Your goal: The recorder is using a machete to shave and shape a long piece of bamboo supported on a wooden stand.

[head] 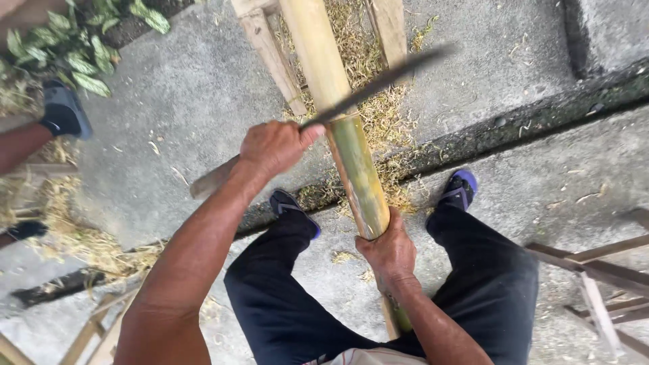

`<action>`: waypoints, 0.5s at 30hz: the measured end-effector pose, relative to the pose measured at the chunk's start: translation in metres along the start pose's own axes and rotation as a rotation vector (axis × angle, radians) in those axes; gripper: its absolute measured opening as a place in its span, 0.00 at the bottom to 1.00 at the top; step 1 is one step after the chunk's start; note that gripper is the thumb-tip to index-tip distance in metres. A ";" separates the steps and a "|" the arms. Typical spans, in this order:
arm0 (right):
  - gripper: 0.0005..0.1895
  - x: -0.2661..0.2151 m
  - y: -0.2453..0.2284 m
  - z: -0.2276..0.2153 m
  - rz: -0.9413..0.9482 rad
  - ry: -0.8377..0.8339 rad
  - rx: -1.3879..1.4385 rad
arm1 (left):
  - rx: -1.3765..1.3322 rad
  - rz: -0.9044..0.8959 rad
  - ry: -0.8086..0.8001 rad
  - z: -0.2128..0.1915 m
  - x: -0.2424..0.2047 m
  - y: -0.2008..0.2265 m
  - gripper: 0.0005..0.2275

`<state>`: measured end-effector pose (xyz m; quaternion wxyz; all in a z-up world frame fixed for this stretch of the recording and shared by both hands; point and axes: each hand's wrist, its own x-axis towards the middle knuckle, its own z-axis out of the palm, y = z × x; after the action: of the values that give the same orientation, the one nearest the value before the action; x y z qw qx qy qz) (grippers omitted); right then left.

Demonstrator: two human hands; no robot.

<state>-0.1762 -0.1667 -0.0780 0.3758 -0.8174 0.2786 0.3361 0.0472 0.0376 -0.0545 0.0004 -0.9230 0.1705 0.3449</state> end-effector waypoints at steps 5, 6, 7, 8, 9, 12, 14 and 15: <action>0.52 -0.002 0.003 0.006 -0.005 0.046 0.004 | 0.097 0.002 -0.080 -0.017 -0.011 0.026 0.38; 0.52 -0.001 0.005 0.008 -0.036 0.085 -0.010 | 0.157 0.069 -0.093 -0.018 -0.016 0.033 0.38; 0.52 -0.002 0.004 0.007 -0.028 0.081 -0.004 | 0.162 0.073 -0.101 -0.027 -0.013 0.037 0.38; 0.53 -0.003 0.003 0.006 -0.009 0.051 -0.024 | 0.180 0.086 -0.109 -0.036 -0.011 0.041 0.39; 0.54 -0.003 0.003 0.004 0.000 0.020 -0.048 | 0.194 0.091 -0.110 -0.044 -0.010 0.044 0.39; 0.53 -0.004 0.005 0.008 -0.019 0.040 -0.026 | 0.179 -0.023 -0.207 -0.050 -0.010 0.057 0.38; 0.53 -0.002 0.008 0.007 -0.035 0.049 -0.016 | 0.209 0.020 -0.199 -0.034 -0.018 0.059 0.37; 0.53 -0.002 0.007 0.006 -0.040 0.052 -0.016 | 0.227 0.068 -0.203 -0.027 -0.020 0.058 0.36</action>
<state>-0.1845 -0.1659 -0.0821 0.3685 -0.8342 0.2692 0.3095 0.0320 -0.0140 -0.0143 0.1105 -0.8712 0.2386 0.4146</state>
